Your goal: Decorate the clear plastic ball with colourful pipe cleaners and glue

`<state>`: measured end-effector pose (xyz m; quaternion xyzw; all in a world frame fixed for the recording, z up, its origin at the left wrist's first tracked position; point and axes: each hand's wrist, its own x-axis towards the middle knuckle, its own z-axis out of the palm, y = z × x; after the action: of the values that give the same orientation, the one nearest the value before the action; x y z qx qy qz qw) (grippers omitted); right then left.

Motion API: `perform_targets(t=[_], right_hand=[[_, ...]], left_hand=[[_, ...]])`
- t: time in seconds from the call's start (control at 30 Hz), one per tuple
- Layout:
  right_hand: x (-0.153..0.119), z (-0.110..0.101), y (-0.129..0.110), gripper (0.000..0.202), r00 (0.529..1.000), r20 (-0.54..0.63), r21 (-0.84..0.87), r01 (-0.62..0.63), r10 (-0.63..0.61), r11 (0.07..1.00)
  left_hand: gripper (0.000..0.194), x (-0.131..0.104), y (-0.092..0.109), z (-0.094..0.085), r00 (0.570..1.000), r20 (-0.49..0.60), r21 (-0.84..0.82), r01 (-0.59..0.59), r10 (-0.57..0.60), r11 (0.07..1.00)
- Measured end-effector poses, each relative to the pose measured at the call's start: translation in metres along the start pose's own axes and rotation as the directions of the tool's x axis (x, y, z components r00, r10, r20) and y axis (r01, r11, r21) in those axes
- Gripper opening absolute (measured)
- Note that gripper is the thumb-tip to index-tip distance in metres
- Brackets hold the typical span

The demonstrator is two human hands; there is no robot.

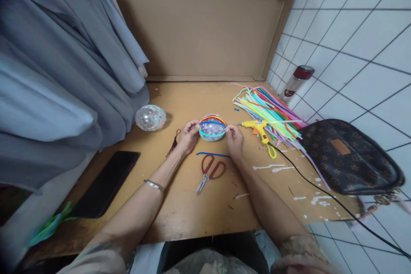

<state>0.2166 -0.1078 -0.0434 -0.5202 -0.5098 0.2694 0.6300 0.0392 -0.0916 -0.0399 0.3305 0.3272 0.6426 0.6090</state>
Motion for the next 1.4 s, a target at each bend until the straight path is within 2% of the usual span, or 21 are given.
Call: perform_targets(t=[0.3, 0.77, 0.9, 1.1, 1.4], right_hand=[[0.001, 0.0, 0.001, 0.026, 1.0, 0.016, -0.003, -0.025, 0.025, 1.0], [-0.001, -0.002, 0.001, 0.028, 0.996, -0.006, -0.142, 0.085, -0.087, 0.986], [-0.002, -0.001, -0.003, 0.031, 0.997, -0.013, -0.137, 0.075, -0.078, 0.988], [-0.002, -0.002, -0.005, 0.03, 0.997, -0.003, -0.144, 0.073, -0.074, 0.987], [-0.003, 0.0, -0.007, 0.031, 0.999, -0.016, -0.134, 0.034, -0.036, 0.99]], left_hand=[[0.049, 0.004, -0.006, -0.002, 1.0, 0.004, -0.025, -0.026, 0.026, 0.999], [0.044, 0.01, -0.014, -0.008, 0.998, 0.029, -0.012, -0.051, 0.051, 0.999], [0.044, 0.01, -0.015, -0.008, 0.998, 0.029, 0.002, -0.055, 0.055, 0.998], [0.04, 0.01, -0.015, -0.007, 0.998, 0.014, 0.053, -0.068, 0.067, 0.996], [0.034, 0.011, -0.016, -0.01, 0.977, 0.009, 0.235, -0.208, 0.212, 0.949]])
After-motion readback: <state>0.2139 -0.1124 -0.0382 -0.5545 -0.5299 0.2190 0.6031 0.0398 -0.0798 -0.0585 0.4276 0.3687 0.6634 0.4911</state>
